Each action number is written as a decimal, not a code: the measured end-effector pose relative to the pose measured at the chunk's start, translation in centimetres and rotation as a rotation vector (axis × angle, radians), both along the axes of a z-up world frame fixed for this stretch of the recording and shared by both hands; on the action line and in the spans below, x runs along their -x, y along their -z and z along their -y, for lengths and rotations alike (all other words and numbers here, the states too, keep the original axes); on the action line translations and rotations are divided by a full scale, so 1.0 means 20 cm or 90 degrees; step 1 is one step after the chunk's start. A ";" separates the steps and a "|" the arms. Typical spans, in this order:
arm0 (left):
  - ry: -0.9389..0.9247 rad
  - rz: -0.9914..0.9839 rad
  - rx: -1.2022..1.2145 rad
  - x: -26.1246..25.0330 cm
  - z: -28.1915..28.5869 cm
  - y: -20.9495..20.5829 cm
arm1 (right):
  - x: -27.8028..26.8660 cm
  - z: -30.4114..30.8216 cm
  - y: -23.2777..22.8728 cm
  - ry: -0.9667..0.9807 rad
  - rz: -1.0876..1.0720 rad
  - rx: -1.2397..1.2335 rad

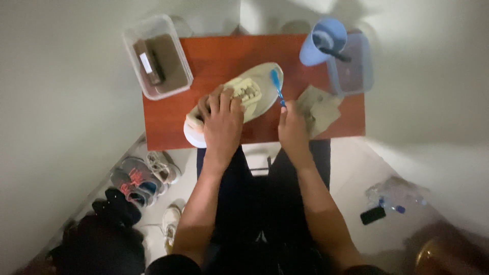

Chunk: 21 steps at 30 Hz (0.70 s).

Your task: Cleaning a white sneaker using a toothbrush, cleaning solution, and a cloth on a low table.

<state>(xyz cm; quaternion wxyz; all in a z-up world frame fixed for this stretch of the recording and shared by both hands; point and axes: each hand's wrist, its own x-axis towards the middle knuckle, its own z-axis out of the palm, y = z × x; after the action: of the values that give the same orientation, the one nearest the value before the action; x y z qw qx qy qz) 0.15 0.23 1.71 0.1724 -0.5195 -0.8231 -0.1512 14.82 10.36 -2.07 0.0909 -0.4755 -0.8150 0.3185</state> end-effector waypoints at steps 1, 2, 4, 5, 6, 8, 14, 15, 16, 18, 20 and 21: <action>0.001 0.006 0.005 -0.01 0.01 0.01 | -0.04 0.03 0.03 0.001 0.006 0.005; -0.003 -0.006 -0.004 -0.01 0.00 0.01 | -0.07 0.05 0.05 -0.012 0.002 0.043; -0.009 -0.013 -0.006 -0.01 -0.01 0.04 | -0.12 0.07 0.09 -0.027 0.004 0.086; -0.015 -0.024 -0.010 -0.01 -0.01 0.06 | -0.14 0.07 0.11 -0.022 -0.006 0.112; -0.024 -0.037 -0.013 0.00 -0.01 0.09 | -0.16 0.08 0.14 -0.021 -0.018 0.138; -0.020 -0.018 -0.018 -0.01 0.00 0.04 | -0.15 0.03 0.09 -0.028 -0.011 0.090; -0.035 -0.039 -0.031 -0.01 0.00 0.12 | -0.06 0.05 0.03 -0.032 -0.039 -0.017; -0.035 -0.040 -0.044 0.00 -0.01 0.14 | -0.04 0.06 0.01 -0.039 -0.046 -0.009; -0.041 -0.040 -0.041 0.00 -0.01 0.12 | -0.05 0.08 0.01 -0.045 -0.046 -0.005; -0.027 -0.035 -0.047 0.01 -0.02 0.09 | -0.06 0.09 0.02 -0.081 -0.056 0.034; -0.023 -0.026 -0.035 0.00 -0.01 0.13 | -0.10 0.03 0.07 -0.061 -0.043 0.026; -0.018 -0.015 -0.020 0.00 0.00 0.14 | -0.12 0.00 0.09 -0.041 -0.028 0.020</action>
<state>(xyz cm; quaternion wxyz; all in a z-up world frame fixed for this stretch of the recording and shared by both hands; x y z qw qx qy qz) 0.19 0.30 -1.11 0.1920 -0.5067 -0.8259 -0.1555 17.19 10.32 -3.89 0.0909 -0.4436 -0.8224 0.3445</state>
